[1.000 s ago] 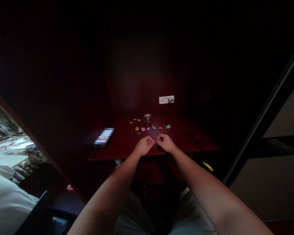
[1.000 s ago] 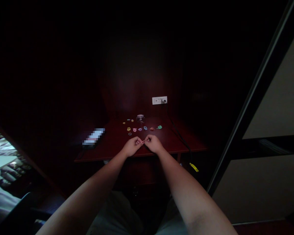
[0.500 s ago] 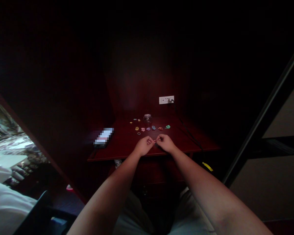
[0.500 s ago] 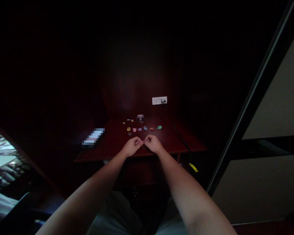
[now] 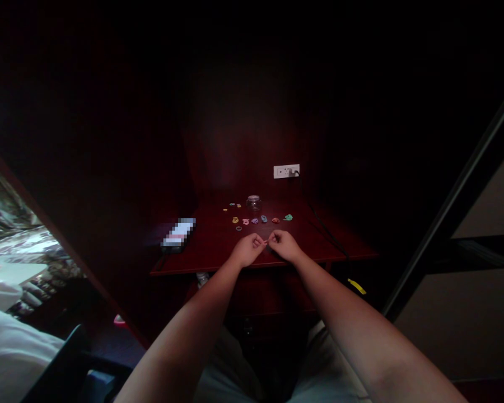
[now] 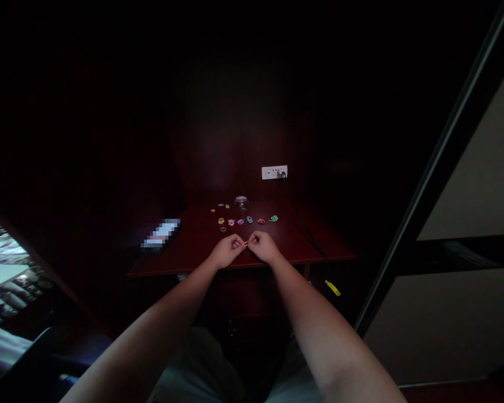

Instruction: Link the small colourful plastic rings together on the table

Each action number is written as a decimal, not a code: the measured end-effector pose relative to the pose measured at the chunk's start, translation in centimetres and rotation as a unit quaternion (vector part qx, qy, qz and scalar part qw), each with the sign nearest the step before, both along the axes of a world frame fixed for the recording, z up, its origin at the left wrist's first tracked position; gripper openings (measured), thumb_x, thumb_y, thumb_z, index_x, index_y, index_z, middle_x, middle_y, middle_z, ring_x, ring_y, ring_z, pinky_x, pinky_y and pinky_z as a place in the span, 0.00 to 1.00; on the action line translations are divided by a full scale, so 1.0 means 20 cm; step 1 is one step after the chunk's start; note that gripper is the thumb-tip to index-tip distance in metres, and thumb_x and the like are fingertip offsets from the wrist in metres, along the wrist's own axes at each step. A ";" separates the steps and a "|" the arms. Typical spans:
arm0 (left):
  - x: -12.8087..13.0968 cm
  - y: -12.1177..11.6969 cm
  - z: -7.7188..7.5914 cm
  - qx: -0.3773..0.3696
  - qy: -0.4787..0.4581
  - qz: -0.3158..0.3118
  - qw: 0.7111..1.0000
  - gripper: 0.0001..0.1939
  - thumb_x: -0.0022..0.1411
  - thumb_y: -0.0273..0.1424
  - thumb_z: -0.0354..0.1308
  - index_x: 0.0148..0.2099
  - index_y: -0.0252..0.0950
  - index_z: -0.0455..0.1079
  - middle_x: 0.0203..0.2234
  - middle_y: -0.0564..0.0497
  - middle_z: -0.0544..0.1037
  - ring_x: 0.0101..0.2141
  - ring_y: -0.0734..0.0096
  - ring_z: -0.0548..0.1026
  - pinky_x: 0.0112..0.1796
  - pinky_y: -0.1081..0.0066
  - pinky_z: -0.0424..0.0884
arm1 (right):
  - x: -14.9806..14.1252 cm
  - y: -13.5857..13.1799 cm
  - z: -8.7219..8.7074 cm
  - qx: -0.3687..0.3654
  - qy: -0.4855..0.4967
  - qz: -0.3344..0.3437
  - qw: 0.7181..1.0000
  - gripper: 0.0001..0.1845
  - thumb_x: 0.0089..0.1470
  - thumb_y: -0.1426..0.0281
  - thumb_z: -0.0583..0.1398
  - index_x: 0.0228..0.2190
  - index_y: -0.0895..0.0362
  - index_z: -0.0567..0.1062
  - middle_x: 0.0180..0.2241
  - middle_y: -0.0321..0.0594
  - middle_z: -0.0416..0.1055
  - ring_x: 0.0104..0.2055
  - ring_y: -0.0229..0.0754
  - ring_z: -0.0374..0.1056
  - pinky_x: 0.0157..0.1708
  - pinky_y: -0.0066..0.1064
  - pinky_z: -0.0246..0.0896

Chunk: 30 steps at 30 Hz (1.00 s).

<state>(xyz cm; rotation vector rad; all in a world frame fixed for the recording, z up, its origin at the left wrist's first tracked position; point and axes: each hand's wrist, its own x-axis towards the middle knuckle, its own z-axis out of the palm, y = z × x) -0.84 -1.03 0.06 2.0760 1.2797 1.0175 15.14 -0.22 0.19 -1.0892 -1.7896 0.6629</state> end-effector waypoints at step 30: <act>-0.01 -0.04 0.03 -0.005 -0.011 -0.013 1.000 0.09 0.52 0.34 0.54 0.30 0.32 0.65 0.22 0.53 0.70 0.23 0.78 0.66 0.26 0.77 0.62 | 0.01 -0.02 0.01 -0.002 0.009 0.003 1.000 0.04 0.40 0.72 0.53 0.20 0.60 0.66 0.19 0.33 0.63 0.21 0.32 0.56 0.21 0.23 0.51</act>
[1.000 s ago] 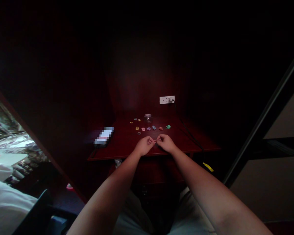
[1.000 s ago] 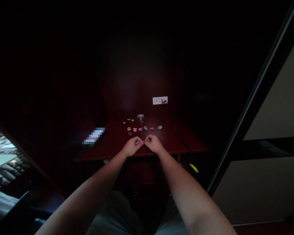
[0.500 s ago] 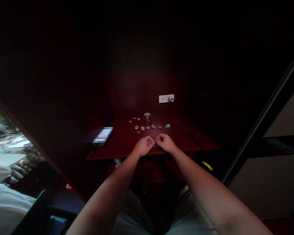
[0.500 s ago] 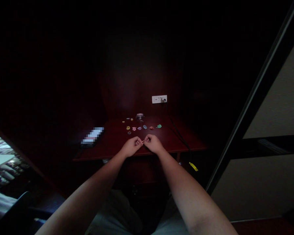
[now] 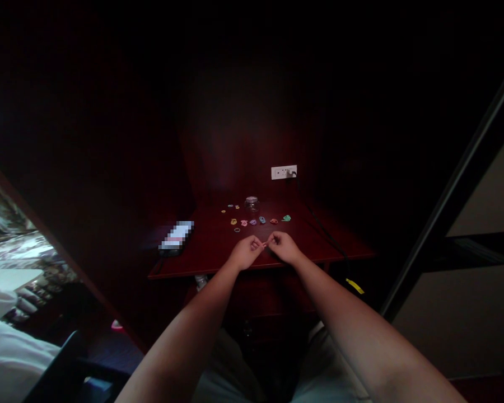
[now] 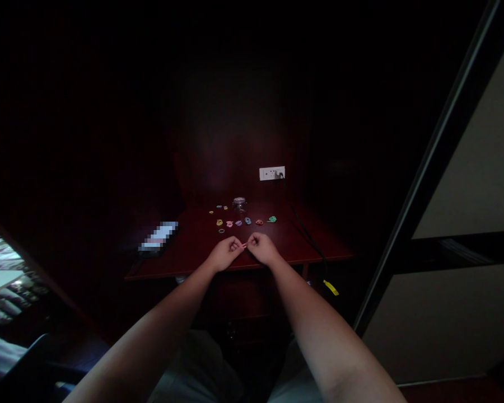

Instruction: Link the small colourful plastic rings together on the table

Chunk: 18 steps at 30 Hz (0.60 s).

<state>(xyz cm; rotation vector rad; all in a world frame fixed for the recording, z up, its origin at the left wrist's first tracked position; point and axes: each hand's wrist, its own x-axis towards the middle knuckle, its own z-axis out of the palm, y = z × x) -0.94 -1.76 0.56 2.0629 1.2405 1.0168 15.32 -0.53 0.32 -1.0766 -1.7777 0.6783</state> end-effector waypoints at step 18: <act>0.00 0.01 -0.01 -0.007 -0.008 -0.017 1.000 0.10 0.51 0.36 0.54 0.31 0.33 0.65 0.22 0.53 0.70 0.25 0.77 0.67 0.27 0.77 0.63 | 0.00 -0.01 0.00 -0.035 0.016 0.048 0.998 0.05 0.38 0.71 0.56 0.20 0.60 0.67 0.17 0.31 0.61 0.19 0.30 0.54 0.19 0.22 0.49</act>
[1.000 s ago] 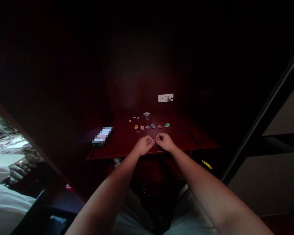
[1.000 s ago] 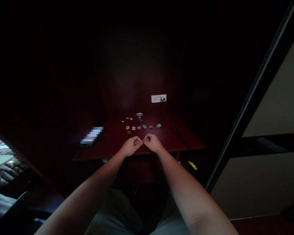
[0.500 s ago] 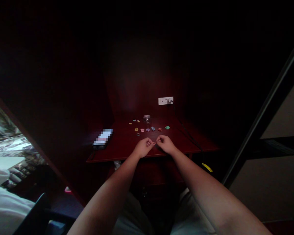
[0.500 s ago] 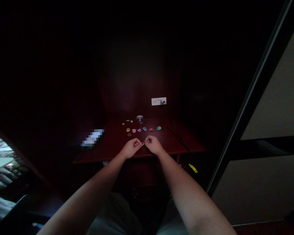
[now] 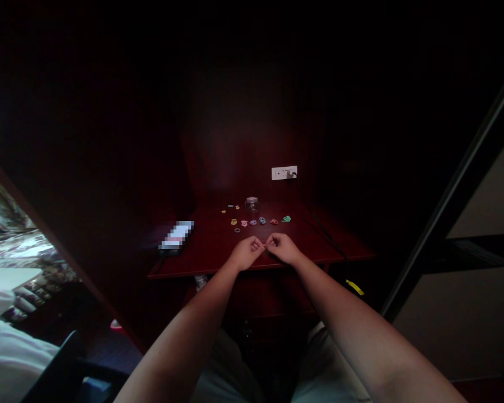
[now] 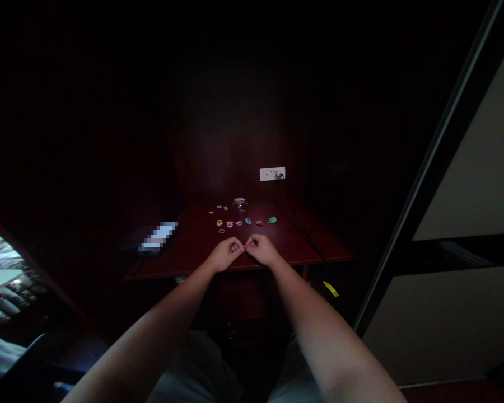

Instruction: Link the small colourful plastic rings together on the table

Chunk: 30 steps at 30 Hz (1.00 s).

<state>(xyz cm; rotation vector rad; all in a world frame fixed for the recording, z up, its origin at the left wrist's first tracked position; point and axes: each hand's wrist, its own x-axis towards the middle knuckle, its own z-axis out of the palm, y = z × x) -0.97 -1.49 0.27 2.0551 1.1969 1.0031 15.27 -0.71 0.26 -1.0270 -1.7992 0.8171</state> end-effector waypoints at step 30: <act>0.00 0.01 -0.01 -0.006 -0.016 -0.010 1.000 0.10 0.51 0.35 0.55 0.31 0.32 0.65 0.22 0.53 0.70 0.24 0.77 0.66 0.26 0.77 0.62 | 0.00 0.00 0.00 -0.004 -0.004 -0.005 1.000 0.04 0.37 0.72 0.55 0.21 0.61 0.68 0.17 0.32 0.61 0.19 0.31 0.54 0.19 0.22 0.48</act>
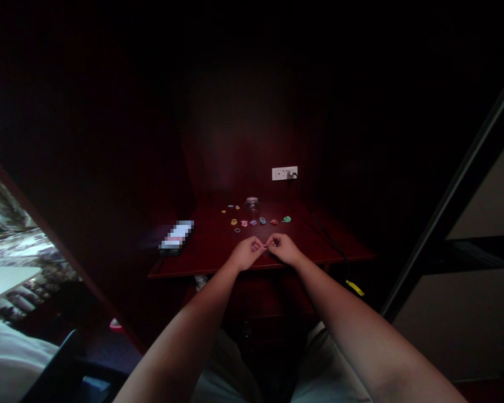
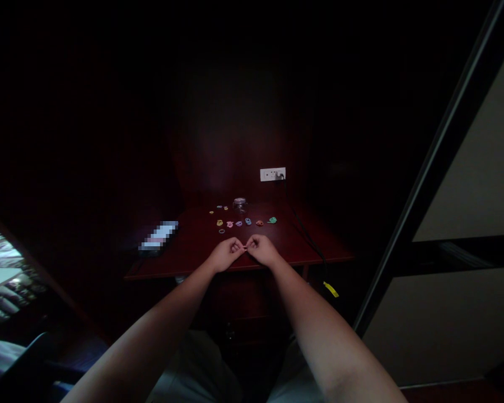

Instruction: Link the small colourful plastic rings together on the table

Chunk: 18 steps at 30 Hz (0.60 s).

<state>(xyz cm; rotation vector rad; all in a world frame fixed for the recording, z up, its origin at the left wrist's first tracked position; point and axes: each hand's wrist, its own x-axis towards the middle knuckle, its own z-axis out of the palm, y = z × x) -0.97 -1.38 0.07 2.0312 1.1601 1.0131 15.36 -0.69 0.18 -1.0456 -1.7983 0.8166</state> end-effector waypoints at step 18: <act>0.00 -0.01 0.01 0.001 -0.002 0.003 1.000 0.10 0.51 0.35 0.55 0.30 0.32 0.65 0.21 0.53 0.69 0.23 0.78 0.65 0.25 0.78 0.61 | -0.01 0.00 0.01 0.008 -0.012 -0.015 1.000 0.08 0.37 0.73 0.54 0.23 0.62 0.71 0.19 0.34 0.64 0.21 0.31 0.56 0.21 0.23 0.51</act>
